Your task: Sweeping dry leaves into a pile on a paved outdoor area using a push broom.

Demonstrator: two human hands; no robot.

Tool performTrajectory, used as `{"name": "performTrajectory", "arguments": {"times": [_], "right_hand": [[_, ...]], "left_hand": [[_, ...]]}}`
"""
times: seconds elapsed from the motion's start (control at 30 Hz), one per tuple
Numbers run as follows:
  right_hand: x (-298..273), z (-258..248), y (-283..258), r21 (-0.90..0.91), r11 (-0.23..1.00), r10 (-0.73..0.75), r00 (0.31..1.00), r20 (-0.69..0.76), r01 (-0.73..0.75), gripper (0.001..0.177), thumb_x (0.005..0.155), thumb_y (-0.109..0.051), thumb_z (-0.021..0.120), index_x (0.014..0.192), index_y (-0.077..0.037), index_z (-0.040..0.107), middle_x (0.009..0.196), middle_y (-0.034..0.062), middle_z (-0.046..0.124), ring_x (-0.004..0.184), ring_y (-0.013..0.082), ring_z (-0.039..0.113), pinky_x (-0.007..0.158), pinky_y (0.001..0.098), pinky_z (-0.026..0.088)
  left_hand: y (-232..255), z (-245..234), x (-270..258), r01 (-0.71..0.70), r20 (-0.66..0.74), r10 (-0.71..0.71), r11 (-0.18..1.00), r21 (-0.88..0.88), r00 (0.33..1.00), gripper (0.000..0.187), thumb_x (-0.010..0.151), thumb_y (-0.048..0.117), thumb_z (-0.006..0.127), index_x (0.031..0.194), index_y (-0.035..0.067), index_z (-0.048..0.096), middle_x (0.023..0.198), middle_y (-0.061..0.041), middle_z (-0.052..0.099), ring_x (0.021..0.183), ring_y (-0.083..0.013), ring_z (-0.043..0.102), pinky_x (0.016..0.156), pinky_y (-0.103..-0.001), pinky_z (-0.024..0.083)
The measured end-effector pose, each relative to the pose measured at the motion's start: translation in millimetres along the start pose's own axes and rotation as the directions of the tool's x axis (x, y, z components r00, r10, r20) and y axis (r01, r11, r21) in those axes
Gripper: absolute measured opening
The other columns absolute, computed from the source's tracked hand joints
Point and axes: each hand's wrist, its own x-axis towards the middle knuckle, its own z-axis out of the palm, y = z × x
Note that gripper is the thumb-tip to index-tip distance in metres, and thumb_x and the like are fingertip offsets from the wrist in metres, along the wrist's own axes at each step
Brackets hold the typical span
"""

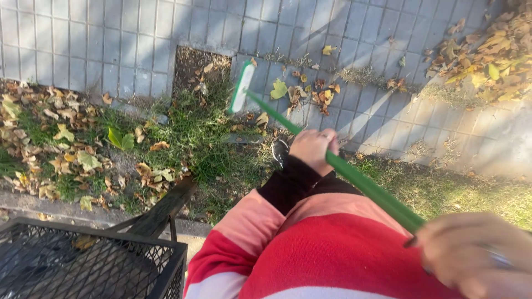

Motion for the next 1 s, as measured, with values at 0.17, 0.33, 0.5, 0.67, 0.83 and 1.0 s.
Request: {"name": "performTrajectory", "arguments": {"times": [0.17, 0.33, 0.5, 0.67, 0.83, 1.0], "right_hand": [[67.5, 2.8, -2.8, 0.012, 0.993, -0.119, 0.991, -0.064, 0.120, 0.020, 0.089, 0.004, 0.058, 0.073, -0.006, 0.051, 0.069, 0.0073, 0.054, 0.065, 0.0266, 0.062, 0.081, 0.0448, 0.059], [47.7, -9.4, -16.9, 0.043, 0.999, -0.013, 1.000, -0.007, 0.013, 0.020, 0.079, 0.005, 0.060, 0.066, -0.007, 0.049, 0.062, 0.0068, 0.050, 0.055, 0.0271, 0.057, 0.074, 0.0438, 0.059], [22.2, -3.8, -32.5, -0.090, 0.996, 0.021, 0.994, 0.106, -0.012, 0.019, 0.081, -0.005, 0.065, 0.068, -0.007, 0.052, 0.065, 0.0077, 0.055, 0.063, 0.0284, 0.064, 0.077, 0.0431, 0.058], [-76.8, -0.3, -7.8, -0.092, 0.985, 0.161, 0.976, 0.150, -0.148, 0.013, 0.085, -0.014, 0.071, 0.078, -0.005, 0.065, 0.080, 0.0111, 0.073, 0.084, 0.0309, 0.075, 0.088, 0.0442, 0.057], [-7.4, -13.0, -8.6, -0.098, 0.982, -0.156, 0.987, 0.030, 0.159, 0.027, 0.090, -0.008, 0.066, 0.068, -0.008, 0.052, 0.068, 0.0064, 0.057, 0.070, 0.0244, 0.066, 0.089, 0.0471, 0.058], [-3.7, -11.7, 20.0, 0.066, 0.993, -0.100, 0.991, 0.091, 0.094, 0.024, 0.090, -0.001, 0.062, 0.071, -0.007, 0.050, 0.069, 0.0085, 0.052, 0.066, 0.0300, 0.059, 0.083, 0.0464, 0.057]], "left_hand": [[-66.8, 58.0, -21.8, 0.092, 0.262, -0.121, 0.989, 0.117, 0.957, 0.012, 0.081, 0.019, 0.066, 0.088, 0.010, 0.070, 0.074, -0.007, 0.071, 0.078, -0.0305, 0.068, 0.079, -0.044, 0.055], [-34.8, 90.4, -7.0, 0.099, 0.336, -0.103, 0.995, 0.031, 0.936, 0.026, 0.081, 0.014, 0.066, 0.106, 0.010, 0.073, 0.082, -0.008, 0.074, 0.088, -0.0307, 0.068, 0.083, -0.044, 0.056], [14.6, 87.7, 11.5, 0.008, 0.144, 0.007, 0.995, -0.098, 0.990, 0.019, 0.086, 0.009, 0.060, 0.103, 0.006, 0.069, 0.080, -0.010, 0.071, 0.086, -0.0323, 0.067, 0.079, -0.045, 0.055], [43.9, 71.2, 13.0, -0.093, 0.059, 0.098, 0.992, -0.085, 0.993, 0.007, 0.087, 0.009, 0.058, 0.091, 0.006, 0.063, 0.073, -0.012, 0.068, 0.081, -0.0331, 0.067, 0.077, -0.046, 0.054], [-5.2, 83.0, -12.4, 0.059, 0.314, -0.107, 0.986, 0.157, 0.943, 0.009, 0.084, 0.012, 0.066, 0.086, 0.006, 0.059, 0.067, -0.009, 0.068, 0.075, -0.0296, 0.067, 0.074, -0.042, 0.053], [-46.0, 126.4, -43.1, 0.134, 0.212, -0.178, 0.969, 0.206, 0.961, 0.014, 0.076, 0.014, 0.071, 0.087, 0.007, 0.065, 0.074, -0.010, 0.070, 0.082, -0.0323, 0.066, 0.078, -0.044, 0.054]]}}
